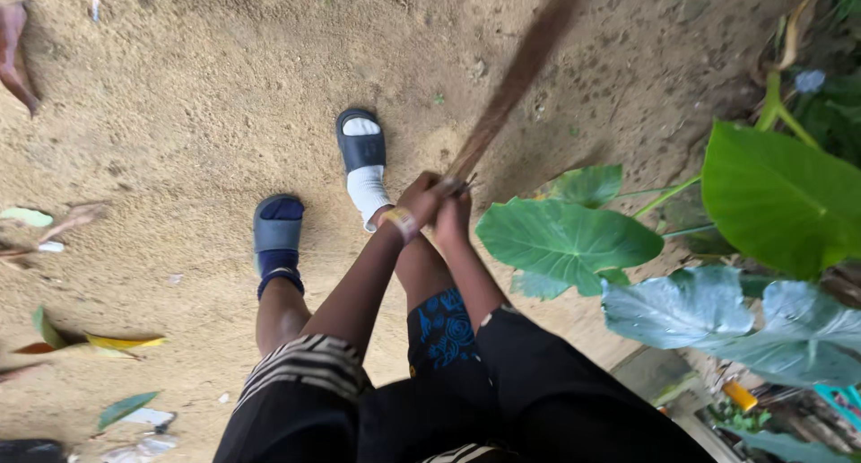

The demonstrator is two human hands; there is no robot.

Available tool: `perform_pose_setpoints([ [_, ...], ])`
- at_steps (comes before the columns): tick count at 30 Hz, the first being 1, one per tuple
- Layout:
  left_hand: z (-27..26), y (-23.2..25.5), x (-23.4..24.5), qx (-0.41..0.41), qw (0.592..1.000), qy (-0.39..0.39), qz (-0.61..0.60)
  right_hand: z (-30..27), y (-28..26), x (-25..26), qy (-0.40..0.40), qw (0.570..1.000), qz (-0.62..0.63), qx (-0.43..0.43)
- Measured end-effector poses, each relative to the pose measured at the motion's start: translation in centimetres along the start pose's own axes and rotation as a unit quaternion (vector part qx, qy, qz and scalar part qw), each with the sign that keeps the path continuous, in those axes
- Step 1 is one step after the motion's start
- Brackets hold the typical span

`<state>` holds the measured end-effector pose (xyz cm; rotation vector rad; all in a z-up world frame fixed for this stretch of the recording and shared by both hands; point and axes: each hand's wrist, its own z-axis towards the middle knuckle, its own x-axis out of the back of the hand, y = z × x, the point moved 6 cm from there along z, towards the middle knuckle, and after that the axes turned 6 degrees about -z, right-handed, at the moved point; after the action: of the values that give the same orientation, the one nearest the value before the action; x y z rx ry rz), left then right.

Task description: The person sweeps an outdoor dirt ground with a broom made of bundled sticks, moving leaves and debris across the surface.

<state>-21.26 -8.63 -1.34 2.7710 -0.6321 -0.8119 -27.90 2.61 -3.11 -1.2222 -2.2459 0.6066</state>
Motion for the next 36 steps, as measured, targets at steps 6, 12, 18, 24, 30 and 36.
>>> perform_pose_setpoints([
  [6, 2.3, 4.9, 4.7, -0.014, 0.968, 0.238, 0.083, 4.8, -5.0, -7.6, -0.092, 0.940, -0.322, -0.071],
  [12, 0.3, -3.5, 11.9, -0.146, 0.891, 0.299, -0.308, -3.8, -7.9, -17.5, -0.284, 0.740, -0.589, 0.159],
  [18, -3.6, 1.3, 10.4, -0.135, 0.950, 0.278, -0.035, -4.5, -2.1, -13.6, -0.195, 0.966, 0.075, -0.151],
  [24, -1.4, 11.8, 7.8, -0.062, 0.982, 0.129, 0.119, 2.1, -4.6, -10.6, -0.038, 0.989, -0.128, 0.064],
  [30, 3.8, 16.3, 13.6, -0.134, 0.973, 0.161, 0.101, 7.3, -8.8, -24.3, -0.135, 0.963, -0.213, 0.093],
  [36, 0.1, 14.6, 21.4, -0.163, 0.944, 0.277, 0.069, 4.0, -8.4, -29.4, -0.181, 0.836, -0.505, 0.118],
])
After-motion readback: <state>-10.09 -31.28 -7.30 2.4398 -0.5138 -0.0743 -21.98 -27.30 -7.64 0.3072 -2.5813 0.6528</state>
